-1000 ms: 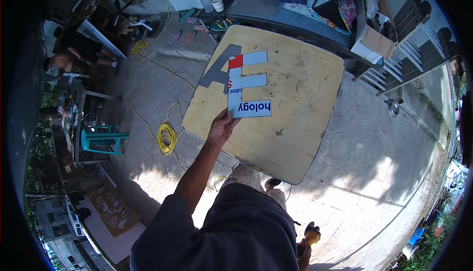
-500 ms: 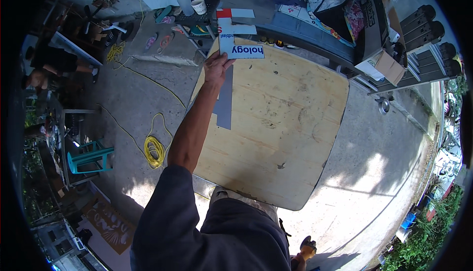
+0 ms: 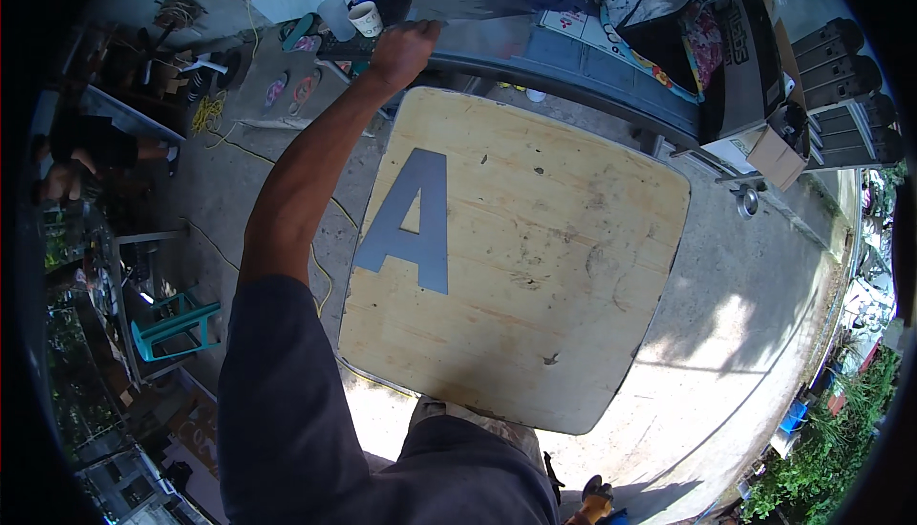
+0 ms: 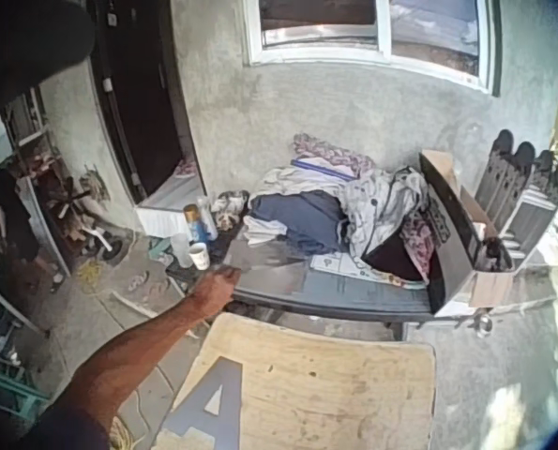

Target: Cutting a metal sign letter with an angle grinder.

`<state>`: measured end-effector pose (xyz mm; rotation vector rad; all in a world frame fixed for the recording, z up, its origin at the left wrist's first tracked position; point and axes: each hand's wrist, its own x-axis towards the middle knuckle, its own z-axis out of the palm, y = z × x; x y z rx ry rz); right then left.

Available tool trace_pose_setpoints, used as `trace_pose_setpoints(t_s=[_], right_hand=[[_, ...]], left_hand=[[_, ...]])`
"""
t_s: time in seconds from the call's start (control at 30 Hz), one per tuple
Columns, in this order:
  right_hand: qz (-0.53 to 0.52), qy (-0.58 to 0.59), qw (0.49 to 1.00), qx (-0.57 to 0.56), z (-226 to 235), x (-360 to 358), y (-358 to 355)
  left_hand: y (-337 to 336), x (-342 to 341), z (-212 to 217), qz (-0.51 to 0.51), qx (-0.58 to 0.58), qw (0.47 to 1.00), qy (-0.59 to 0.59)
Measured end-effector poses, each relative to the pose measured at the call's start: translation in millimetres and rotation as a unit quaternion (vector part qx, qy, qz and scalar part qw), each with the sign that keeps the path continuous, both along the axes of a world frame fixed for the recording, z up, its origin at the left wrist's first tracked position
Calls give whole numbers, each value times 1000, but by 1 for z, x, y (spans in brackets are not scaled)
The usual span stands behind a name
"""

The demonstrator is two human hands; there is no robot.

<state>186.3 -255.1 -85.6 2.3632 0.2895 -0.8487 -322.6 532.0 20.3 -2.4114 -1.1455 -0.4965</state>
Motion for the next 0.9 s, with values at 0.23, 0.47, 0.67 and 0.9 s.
trace_pose_setpoints(t_s=[0.23,0.47,0.67,0.9], right_hand=[[3,-5,1000,-12,12,-8,2],[47,8,999,-13,16,-7,16],[76,20,996,-40,44,-3,-16],[122,45,991,-22,30,4,-20]], left_hand=[[-2,-7,-36,-43,0,998,47],[32,-31,-44,111,92,988,50],[-52,-42,-49,287,-344,887,-110],[-255,-32,-63,392,-449,790,-142]])
